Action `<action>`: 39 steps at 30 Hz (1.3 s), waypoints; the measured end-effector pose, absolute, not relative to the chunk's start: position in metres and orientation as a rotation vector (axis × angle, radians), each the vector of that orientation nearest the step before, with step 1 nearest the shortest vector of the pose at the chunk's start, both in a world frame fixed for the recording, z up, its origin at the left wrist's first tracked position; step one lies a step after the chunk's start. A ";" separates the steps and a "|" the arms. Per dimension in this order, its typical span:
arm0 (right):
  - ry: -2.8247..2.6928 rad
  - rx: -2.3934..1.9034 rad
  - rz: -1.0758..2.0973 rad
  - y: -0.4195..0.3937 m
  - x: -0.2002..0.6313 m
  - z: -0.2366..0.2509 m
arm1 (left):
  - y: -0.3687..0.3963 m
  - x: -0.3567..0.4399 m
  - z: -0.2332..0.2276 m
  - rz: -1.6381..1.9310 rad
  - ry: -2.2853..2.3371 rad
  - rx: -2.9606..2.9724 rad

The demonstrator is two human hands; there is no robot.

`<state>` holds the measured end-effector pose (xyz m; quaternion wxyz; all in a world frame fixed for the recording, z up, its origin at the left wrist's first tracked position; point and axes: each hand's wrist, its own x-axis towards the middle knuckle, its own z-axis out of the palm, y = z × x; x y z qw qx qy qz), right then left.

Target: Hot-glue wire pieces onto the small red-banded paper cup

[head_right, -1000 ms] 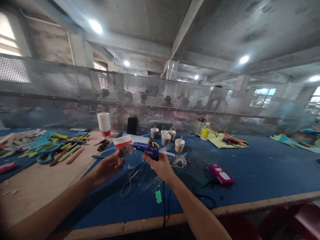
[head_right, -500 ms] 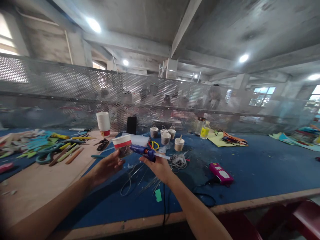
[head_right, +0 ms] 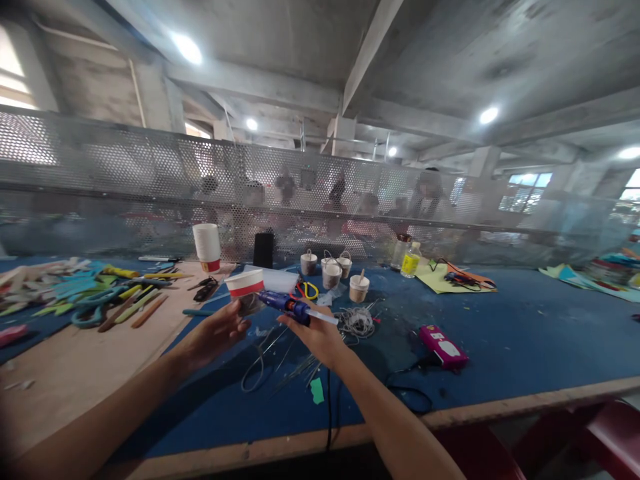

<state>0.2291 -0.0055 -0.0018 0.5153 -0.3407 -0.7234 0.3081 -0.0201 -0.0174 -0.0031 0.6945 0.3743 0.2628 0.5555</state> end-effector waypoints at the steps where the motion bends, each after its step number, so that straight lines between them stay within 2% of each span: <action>1: -1.748 -0.805 0.726 -0.006 0.229 -0.001 | -0.017 -0.021 -0.004 1.237 0.583 0.837; 21: -1.894 -0.758 0.440 -0.006 0.233 0.003 | -0.020 -0.020 -0.002 1.217 0.573 0.834; 39: -1.863 -0.753 0.479 -0.001 0.233 -0.003 | -0.020 -0.020 0.000 1.204 0.593 0.807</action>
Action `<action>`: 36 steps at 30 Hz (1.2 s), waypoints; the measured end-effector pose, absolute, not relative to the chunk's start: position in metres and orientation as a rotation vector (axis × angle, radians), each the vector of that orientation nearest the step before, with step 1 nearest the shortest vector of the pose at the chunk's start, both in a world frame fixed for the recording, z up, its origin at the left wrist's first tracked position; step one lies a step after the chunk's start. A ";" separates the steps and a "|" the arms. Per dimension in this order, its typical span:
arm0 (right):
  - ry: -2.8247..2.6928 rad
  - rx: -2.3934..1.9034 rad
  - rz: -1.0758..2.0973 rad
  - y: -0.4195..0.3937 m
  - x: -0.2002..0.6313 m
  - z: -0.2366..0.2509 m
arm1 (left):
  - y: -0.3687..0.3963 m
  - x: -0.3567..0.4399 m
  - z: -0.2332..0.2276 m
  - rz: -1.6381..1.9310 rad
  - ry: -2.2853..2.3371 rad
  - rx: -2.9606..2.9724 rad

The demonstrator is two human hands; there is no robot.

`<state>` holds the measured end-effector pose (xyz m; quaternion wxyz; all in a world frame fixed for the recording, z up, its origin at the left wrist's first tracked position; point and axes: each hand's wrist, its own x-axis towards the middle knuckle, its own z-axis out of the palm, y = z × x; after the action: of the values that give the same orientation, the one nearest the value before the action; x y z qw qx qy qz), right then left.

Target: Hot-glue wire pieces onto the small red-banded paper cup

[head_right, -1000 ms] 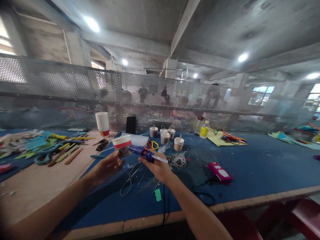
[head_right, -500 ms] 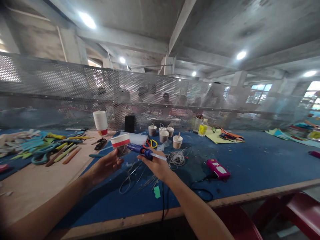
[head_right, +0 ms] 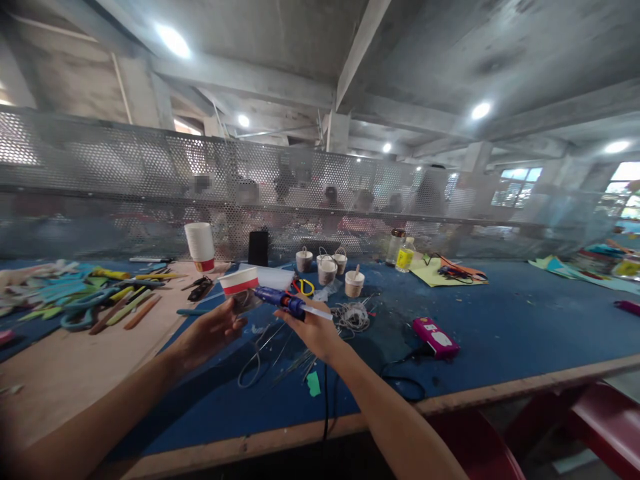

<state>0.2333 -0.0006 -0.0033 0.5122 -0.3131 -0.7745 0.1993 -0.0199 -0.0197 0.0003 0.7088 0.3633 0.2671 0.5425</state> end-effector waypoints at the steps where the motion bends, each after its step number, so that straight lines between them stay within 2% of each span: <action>1: -1.868 -0.758 0.474 0.000 0.234 -0.003 | -0.020 -0.020 0.001 1.202 0.593 0.807; 12: -1.843 -0.730 0.554 -0.002 0.234 -0.002 | -0.022 -0.020 0.002 1.208 0.588 0.787; 36: -1.839 -0.838 0.511 -0.002 0.236 0.002 | -0.021 -0.022 0.001 1.170 0.530 0.766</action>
<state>0.2358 -0.0024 0.0022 0.5043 -0.3470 -0.7619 0.2118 -0.0218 -0.0207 0.0014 0.7332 0.3485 0.2409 0.5320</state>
